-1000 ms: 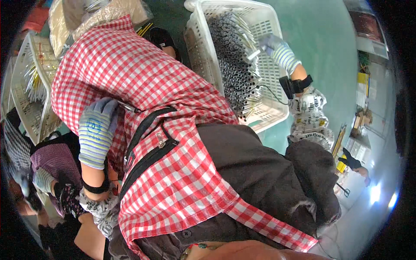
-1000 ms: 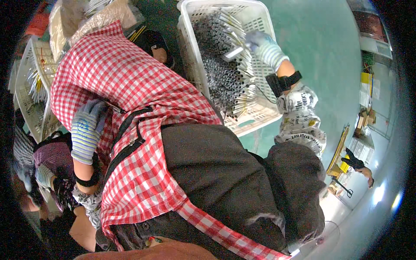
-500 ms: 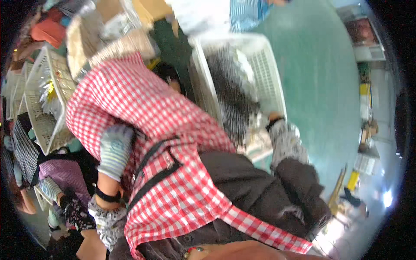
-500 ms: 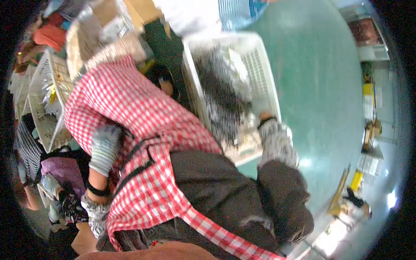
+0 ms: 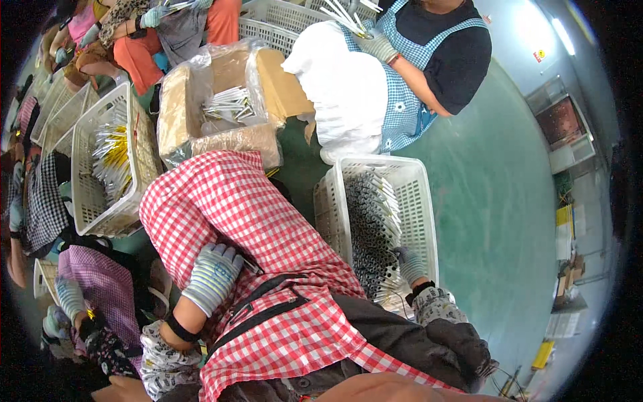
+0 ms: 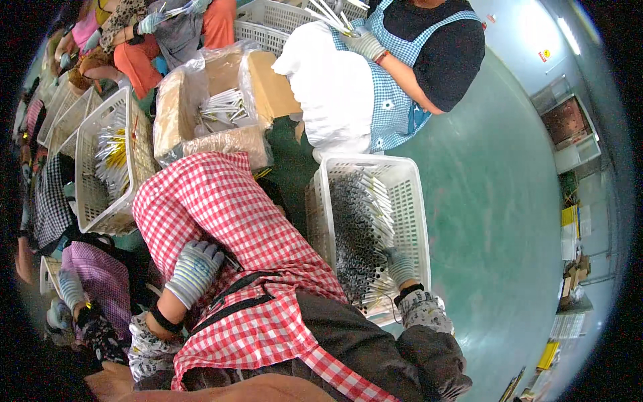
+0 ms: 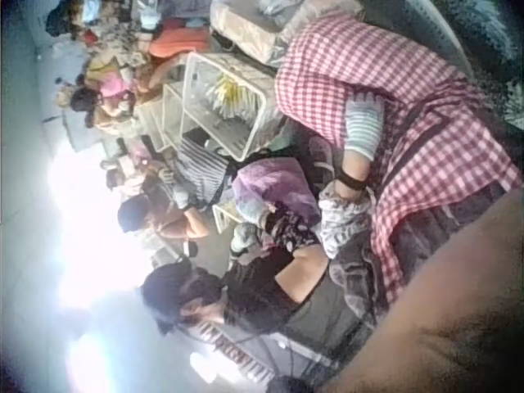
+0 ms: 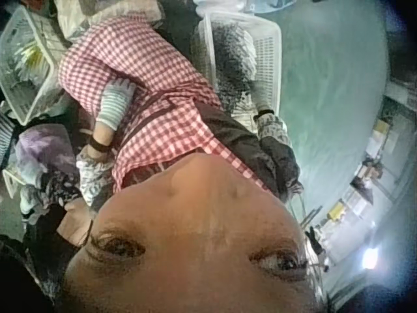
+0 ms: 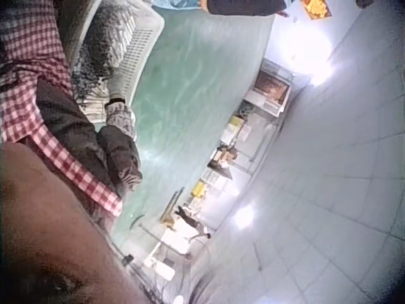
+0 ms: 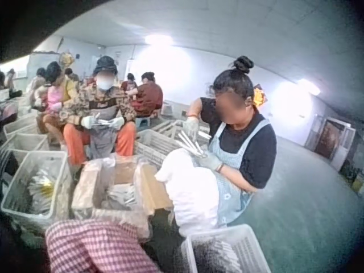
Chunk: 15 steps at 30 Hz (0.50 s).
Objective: Assembling small electronic components (vape pens) by inserting inner parts into plastic casings and organizing them into baskets.
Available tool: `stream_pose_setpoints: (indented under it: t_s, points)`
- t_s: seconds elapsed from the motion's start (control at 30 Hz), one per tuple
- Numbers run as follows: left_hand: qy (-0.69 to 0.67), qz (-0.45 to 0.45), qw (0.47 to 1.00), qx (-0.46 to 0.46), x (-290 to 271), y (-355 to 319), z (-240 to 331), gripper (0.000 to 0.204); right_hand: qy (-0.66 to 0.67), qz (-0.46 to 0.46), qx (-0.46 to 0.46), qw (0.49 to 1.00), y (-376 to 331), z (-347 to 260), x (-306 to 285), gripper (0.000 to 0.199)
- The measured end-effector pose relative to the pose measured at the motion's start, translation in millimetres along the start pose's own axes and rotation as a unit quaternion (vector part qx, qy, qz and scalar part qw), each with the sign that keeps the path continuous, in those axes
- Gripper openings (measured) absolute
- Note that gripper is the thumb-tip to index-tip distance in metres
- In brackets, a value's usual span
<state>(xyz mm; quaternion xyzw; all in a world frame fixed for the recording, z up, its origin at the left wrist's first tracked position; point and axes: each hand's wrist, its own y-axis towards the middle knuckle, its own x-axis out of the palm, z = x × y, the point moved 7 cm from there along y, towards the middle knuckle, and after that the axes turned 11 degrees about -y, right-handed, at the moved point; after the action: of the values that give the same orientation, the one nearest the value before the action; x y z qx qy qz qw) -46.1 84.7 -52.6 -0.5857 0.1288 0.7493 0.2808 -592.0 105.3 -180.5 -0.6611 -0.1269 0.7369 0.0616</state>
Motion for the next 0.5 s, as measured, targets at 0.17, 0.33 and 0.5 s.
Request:
stream_pose_setpoints:
  t_s: [0.17,0.33,0.5]
  points:
    - [-0.039,0.038,0.999,-0.001,-13,-1,2,0.021,0.212,-0.044,0.185,0.959,-1,7,22,0.041]
    - [-0.059,0.063,0.996,0.007,-18,1,13,0.016,0.260,0.114,0.345,0.894,-13,69,105,0.072]
    - [-0.102,0.011,0.994,-0.025,-35,-17,11,0.020,0.489,-0.054,0.445,0.749,32,-1,5,0.079]
